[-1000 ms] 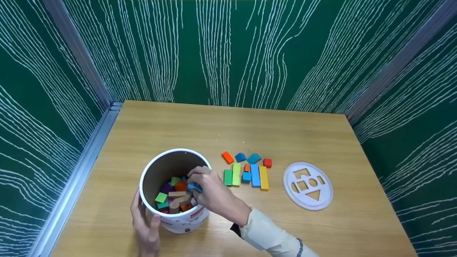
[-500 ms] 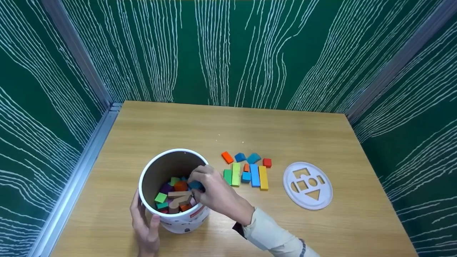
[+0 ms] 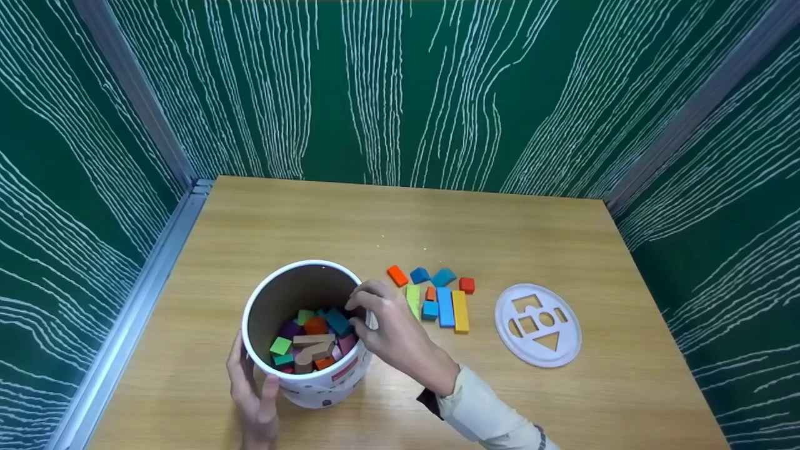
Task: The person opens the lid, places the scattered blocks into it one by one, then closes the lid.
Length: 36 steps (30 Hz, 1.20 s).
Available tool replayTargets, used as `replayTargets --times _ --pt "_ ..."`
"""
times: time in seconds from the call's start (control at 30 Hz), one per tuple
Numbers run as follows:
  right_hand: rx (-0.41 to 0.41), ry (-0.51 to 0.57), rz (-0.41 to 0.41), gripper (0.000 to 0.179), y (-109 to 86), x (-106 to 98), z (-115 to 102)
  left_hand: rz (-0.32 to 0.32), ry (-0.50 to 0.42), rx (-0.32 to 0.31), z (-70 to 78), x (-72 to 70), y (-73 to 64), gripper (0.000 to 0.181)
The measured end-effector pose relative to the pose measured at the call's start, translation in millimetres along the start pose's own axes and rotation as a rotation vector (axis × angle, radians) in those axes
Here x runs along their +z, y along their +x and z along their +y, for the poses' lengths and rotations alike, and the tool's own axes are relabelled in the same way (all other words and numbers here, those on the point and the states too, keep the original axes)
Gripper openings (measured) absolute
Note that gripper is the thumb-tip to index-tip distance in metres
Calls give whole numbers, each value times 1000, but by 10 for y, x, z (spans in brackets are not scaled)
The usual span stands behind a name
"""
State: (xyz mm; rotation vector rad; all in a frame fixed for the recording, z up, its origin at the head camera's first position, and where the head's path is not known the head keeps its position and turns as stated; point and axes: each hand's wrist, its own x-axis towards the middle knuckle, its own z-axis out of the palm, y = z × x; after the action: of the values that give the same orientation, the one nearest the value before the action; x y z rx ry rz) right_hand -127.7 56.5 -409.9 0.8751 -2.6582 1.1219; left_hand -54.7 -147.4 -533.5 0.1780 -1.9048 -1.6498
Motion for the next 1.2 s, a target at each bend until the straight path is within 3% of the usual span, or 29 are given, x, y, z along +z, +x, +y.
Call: replayTargets --times 0.3,0.63,1.03,1.2 --pt "26 -19 128 10 -47 -55 157 3 -20 27 -31 1 0 64" --pt "50 -35 242 10 -92 -7 435 12 10 16 -8 5 3 64" --pt "120 -40 230 17 -158 122 690 21 22 13 4 17 -12 64" --pt "121 -56 246 19 -183 183 782 5 -36 46 -27 8 -7 64"
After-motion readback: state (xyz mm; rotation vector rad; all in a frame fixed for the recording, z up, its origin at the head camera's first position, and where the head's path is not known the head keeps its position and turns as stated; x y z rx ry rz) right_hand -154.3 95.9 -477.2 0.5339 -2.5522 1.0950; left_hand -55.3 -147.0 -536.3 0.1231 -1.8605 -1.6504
